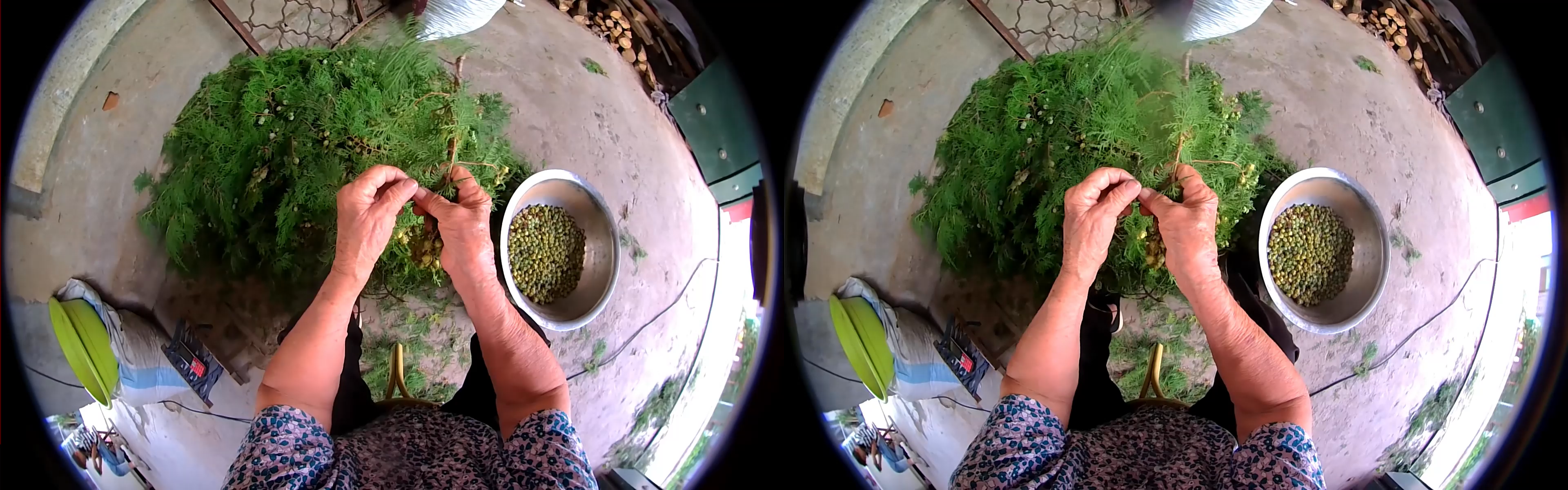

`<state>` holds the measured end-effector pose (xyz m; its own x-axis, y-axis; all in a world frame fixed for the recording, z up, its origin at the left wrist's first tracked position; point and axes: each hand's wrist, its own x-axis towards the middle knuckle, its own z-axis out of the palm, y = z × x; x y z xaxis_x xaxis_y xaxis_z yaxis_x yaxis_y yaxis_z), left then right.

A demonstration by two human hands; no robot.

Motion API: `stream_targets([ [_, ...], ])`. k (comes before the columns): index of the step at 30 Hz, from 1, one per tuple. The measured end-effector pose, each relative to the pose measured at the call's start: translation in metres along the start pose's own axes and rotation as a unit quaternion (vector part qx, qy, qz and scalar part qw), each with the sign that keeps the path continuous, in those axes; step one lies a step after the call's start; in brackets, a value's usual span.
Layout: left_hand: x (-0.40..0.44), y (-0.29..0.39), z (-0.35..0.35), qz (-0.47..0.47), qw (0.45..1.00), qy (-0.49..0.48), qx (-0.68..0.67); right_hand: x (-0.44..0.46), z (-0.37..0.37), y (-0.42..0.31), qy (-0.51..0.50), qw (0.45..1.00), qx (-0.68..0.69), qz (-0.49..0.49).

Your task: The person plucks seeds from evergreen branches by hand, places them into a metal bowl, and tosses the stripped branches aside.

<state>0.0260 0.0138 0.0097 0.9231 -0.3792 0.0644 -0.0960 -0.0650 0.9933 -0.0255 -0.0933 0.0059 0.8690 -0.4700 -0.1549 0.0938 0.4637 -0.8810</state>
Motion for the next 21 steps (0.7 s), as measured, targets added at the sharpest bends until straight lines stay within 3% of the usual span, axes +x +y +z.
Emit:
stream_targets([
  [4,0.001,-0.003,-0.004,-0.026,0.999,-0.024,0.007,0.0,0.0,-0.003,0.004,0.998,0.044,0.049],
  [6,0.002,-0.01,-0.004,-0.097,0.978,-0.022,-0.183,0.0,-0.001,-0.003,0.02,0.994,0.066,0.08],
  [13,0.004,-0.005,-0.002,-0.152,0.908,0.001,-0.39,0.005,-0.002,-0.005,0.025,0.986,0.141,0.087],
  [15,0.006,-0.009,-0.002,-0.159,0.911,0.005,-0.382,0.005,-0.003,-0.005,0.013,0.986,0.134,0.094],
  [17,0.005,-0.011,-0.002,-0.147,0.948,-0.047,-0.279,0.005,-0.001,-0.003,0.013,0.986,0.142,0.083],
  [21,0.0,-0.003,0.005,-0.125,0.977,-0.037,-0.17,0.009,-0.007,0.006,0.014,0.993,0.115,0.036],
])
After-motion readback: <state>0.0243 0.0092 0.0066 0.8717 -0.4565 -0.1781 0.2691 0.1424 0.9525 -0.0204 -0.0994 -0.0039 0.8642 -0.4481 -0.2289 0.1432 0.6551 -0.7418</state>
